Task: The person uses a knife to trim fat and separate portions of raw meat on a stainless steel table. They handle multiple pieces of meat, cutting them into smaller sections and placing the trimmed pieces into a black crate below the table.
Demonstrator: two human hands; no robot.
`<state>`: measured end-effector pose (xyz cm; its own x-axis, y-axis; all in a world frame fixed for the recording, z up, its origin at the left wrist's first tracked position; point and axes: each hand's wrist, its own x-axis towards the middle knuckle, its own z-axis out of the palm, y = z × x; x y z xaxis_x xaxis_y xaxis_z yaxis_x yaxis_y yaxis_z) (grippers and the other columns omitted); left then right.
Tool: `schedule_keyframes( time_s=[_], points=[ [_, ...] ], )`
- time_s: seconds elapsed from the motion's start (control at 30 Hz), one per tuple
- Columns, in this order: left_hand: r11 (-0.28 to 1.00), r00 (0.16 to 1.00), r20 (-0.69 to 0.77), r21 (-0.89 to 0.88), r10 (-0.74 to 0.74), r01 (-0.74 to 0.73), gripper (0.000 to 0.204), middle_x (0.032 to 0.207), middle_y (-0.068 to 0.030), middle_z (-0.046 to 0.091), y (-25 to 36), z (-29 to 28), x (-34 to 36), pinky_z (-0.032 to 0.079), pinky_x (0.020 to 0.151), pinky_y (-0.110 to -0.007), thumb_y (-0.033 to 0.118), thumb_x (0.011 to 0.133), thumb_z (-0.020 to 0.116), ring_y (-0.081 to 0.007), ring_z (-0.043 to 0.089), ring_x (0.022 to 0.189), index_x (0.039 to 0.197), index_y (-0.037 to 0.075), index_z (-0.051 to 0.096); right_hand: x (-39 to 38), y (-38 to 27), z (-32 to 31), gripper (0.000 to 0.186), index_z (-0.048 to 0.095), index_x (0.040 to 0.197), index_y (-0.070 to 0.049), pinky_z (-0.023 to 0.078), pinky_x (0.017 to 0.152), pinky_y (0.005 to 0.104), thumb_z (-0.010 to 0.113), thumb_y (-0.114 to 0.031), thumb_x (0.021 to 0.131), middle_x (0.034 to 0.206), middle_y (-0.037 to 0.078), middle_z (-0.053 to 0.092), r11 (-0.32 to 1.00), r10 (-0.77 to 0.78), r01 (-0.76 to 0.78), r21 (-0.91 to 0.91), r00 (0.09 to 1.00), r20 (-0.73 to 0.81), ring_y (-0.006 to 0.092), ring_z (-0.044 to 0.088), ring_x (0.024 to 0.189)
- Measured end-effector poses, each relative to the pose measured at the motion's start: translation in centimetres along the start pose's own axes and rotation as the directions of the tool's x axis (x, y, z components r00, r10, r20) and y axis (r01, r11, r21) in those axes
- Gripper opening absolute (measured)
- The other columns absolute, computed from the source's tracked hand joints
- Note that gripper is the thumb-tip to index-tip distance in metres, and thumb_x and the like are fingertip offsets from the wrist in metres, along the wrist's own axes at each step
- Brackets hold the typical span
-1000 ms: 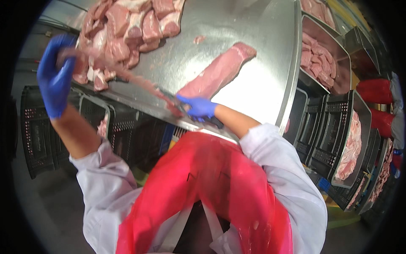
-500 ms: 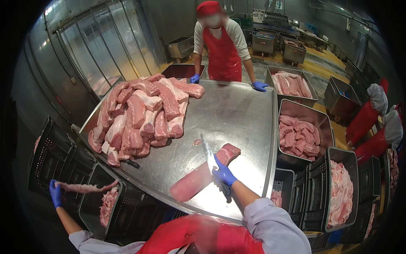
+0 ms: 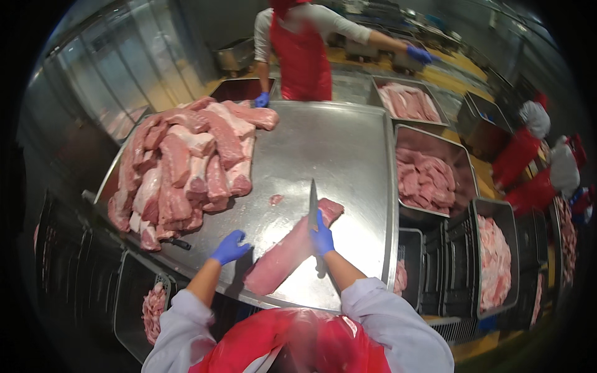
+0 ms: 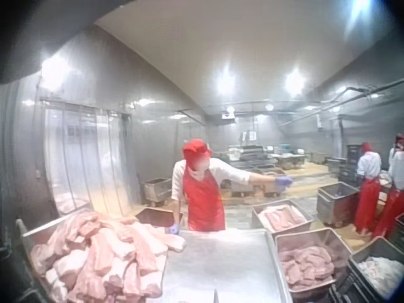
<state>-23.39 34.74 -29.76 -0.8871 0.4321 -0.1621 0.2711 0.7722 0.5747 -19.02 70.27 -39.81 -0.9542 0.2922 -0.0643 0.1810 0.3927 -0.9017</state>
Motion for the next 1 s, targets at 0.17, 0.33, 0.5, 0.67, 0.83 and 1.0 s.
schedule_keyframes(
  time_s=[0.17,0.33,0.5,0.67,0.83,1.0],
  points=[
    [0.644,0.972,0.23,-0.752,0.051,0.145,0.032,0.096,-0.0066,0.066,-0.5,12.2,15.3,0.05,0.074,-0.031,0.029,0.095,0.062,-0.0167,0.061,0.082,0.113,0.003,0.064,0.4,-0.2,1.2,0.078,0.02,0.159,-0.037,0.056,0.064,0.042,0.055,-0.019,0.092,0.085,0.021,0.07,0.998,-0.012,0.014,0.062,0.999,-0.03,0.0278,0.068,0.067],
    [0.68,0.846,0.534,-0.624,0.01,0.386,0.016,0.07,0.0006,0.058,7.6,13.5,17.5,0.043,0.056,-0.029,0.02,0.094,0.062,-0.0113,0.051,0.059,0.087,0.009,0.07,-2.0,-1.4,-1.7,0.081,0.016,0.16,-0.033,0.056,0.06,0.0408,0.057,-0.021,0.092,0.069,0.019,0.066,0.994,0.083,-0.085,-0.066,0.996,-0.04,0.0306,0.066,0.058],
    [0.691,0.846,0.534,-0.618,0.018,0.375,0.012,0.071,-0.0003,0.06,6.1,12.9,18.6,0.046,0.06,-0.029,0.015,0.091,0.067,-0.0126,0.054,0.06,0.088,0.005,0.07,-2.8,-1.8,-2.0,0.082,0.012,0.161,-0.032,0.058,0.062,0.0397,0.058,-0.021,0.093,0.07,0.019,0.067,0.987,0.16,-0.16,-0.006,0.987,0.01,0.029,0.068,0.06],
    [0.774,0.82,0.568,-0.551,0.075,0.311,0.015,0.071,-0.0017,0.062,5.1,13.0,19.6,0.048,0.062,-0.03,0.016,0.091,0.067,-0.0119,0.056,0.062,0.086,0.003,0.07,-3.4,-2.2,-2.4,0.08,0.01,0.161,-0.034,0.056,0.07,0.0438,0.055,-0.026,0.095,0.075,0.023,0.068,0.979,0.167,-0.17,0.109,0.985,0.038,0.0336,0.068,0.064],
    [0.791,0.913,0.402,-0.58,0.07,0.195,0.022,0.065,-0.003,0.058,7.6,12.8,16.9,0.045,0.054,-0.03,0.02,0.092,0.067,-0.0123,0.053,0.056,0.077,0.004,0.065,-4.4,-1.2,-3.0,0.077,0.014,0.161,-0.033,0.056,0.066,0.0415,0.055,-0.032,0.096,0.076,0.021,0.068,0.966,0.193,-0.201,0.162,0.979,0.063,0.0273,0.065,0.06],
    [0.871,0.909,0.417,-0.452,0.017,0.191,0.029,0.064,-0.0065,0.06,6.6,12.2,15.4,0.046,0.056,-0.034,0.026,0.096,0.063,-0.0157,0.055,0.058,0.077,0.003,0.063,-4.3,-2.3,-2.1,0.069,0.022,0.159,-0.039,0.053,0.048,0.0293,0.054,-0.031,0.098,0.083,0.008,0.07,0.92,0.29,-0.29,0.265,0.956,0.041,0.0153,0.061,0.054]
  ],
)
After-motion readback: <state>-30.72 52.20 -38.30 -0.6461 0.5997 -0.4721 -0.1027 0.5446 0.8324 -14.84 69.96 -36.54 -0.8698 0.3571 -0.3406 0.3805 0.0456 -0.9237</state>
